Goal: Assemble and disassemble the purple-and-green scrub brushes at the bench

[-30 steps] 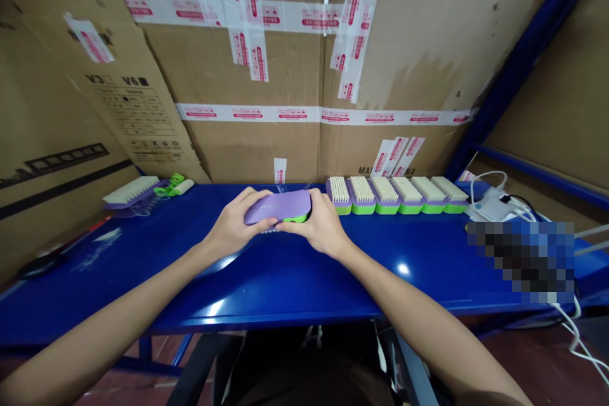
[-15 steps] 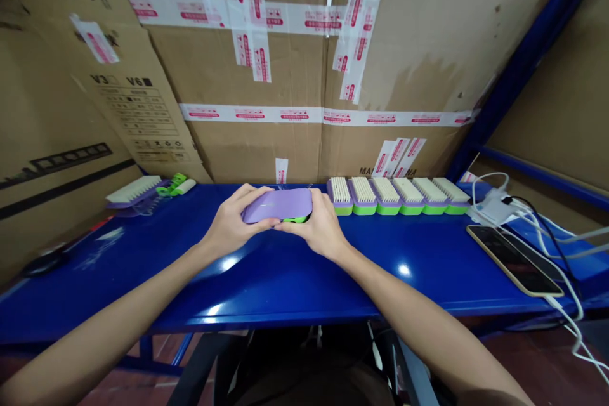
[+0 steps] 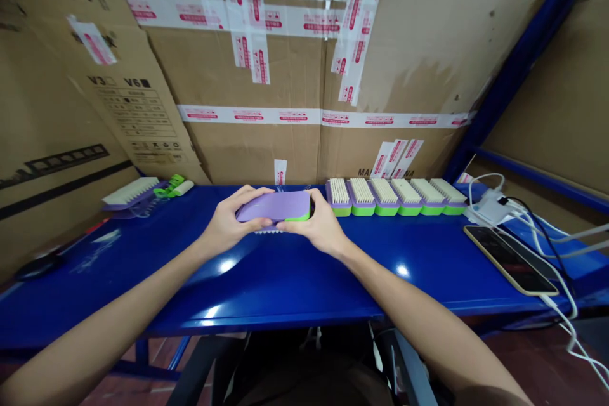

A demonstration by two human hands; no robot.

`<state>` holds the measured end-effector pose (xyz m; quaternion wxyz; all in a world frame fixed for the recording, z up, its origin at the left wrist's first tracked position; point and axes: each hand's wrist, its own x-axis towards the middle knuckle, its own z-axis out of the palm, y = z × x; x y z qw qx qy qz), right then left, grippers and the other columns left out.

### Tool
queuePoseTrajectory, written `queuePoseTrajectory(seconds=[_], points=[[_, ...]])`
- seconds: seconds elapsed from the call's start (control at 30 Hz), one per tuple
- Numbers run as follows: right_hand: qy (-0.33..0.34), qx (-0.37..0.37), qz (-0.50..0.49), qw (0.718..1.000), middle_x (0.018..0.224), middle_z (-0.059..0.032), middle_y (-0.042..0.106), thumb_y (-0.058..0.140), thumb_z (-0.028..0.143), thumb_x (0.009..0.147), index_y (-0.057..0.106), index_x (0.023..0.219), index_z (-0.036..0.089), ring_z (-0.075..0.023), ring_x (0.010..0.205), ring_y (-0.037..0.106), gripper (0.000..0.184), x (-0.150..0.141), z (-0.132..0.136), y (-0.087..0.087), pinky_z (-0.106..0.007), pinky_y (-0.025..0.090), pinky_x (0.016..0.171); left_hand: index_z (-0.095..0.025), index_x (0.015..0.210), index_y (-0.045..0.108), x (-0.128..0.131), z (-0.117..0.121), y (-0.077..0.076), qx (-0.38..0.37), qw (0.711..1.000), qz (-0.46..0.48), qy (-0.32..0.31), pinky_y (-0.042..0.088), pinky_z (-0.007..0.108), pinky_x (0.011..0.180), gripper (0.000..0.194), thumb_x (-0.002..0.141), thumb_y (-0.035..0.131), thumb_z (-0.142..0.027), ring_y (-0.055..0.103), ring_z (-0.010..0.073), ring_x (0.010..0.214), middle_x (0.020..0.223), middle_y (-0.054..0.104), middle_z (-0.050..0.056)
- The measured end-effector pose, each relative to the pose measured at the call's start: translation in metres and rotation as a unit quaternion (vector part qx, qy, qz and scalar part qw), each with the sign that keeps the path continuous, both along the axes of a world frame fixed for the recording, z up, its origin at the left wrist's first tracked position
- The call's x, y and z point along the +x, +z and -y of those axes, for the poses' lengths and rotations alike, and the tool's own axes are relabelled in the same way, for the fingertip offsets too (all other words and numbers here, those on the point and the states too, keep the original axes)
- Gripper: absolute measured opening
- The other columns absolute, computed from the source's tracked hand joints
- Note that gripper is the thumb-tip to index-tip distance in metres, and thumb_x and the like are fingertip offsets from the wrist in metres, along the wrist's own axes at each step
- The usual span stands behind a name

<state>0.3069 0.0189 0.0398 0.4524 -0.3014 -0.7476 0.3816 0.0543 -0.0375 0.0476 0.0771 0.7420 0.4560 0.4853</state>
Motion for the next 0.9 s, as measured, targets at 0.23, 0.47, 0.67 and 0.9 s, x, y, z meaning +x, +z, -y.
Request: queuePoseTrajectory(seconds=[0.23, 0.47, 0.67, 0.9], points=[[0.057, 0.001, 0.013, 0.998, 0.124, -0.0078, 0.078, 0.104, 0.066, 0.066, 0.067, 0.129, 0.026, -0.0317, 0.115, 0.074, 0.084, 0.007, -0.005, 0.008, -0.049, 0.059, 0.104, -0.027, 0.142, 0.078, 0.000, 0.002, 0.003, 0.001, 1.000, 0.016, -0.022, 0.061, 0.044, 0.106, 0.073, 0.086, 0.091, -0.073, 0.073, 0.0280, 0.114, 0.129, 0.075, 0.010], [-0.088, 0.107, 0.024, 0.990, 0.135, -0.0139, 0.075, 0.106, 0.069, 0.067, 0.066, 0.134, 0.029, -0.0419, 0.129, 0.067, 0.088, -0.005, 0.003, -0.006, -0.062, 0.053, 0.114, -0.031, 0.146, 0.076, 0.007, 0.006, 0.001, 0.068, 0.996, -0.018, 0.049, 0.059, 0.050, 0.109, 0.074, 0.086, 0.092, -0.071, 0.069, 0.0294, 0.115, 0.125, 0.071, 0.009], [0.023, -0.001, -0.020, 1.000, 0.120, -0.0079, 0.079, 0.108, 0.062, 0.063, 0.068, 0.127, 0.025, -0.0325, 0.113, 0.075, 0.083, 0.000, 0.008, 0.006, -0.050, 0.060, 0.103, -0.027, 0.139, 0.080, -0.007, 0.002, 0.009, -0.012, 0.999, 0.011, -0.049, 0.061, 0.038, 0.093, 0.067, 0.089, 0.090, -0.070, 0.071, 0.0234, 0.102, 0.118, 0.074, 0.007], [0.066, -0.048, 0.011, 0.997, 0.118, -0.0074, 0.079, 0.105, 0.060, 0.065, 0.068, 0.122, 0.023, -0.0306, 0.112, 0.075, 0.078, 0.000, -0.003, 0.004, -0.046, 0.061, 0.100, -0.028, 0.138, 0.082, -0.007, -0.003, 0.001, -0.040, 0.998, 0.027, -0.047, 0.061, 0.039, 0.096, 0.063, 0.089, 0.091, -0.067, 0.072, 0.0240, 0.102, 0.118, 0.075, 0.007]])
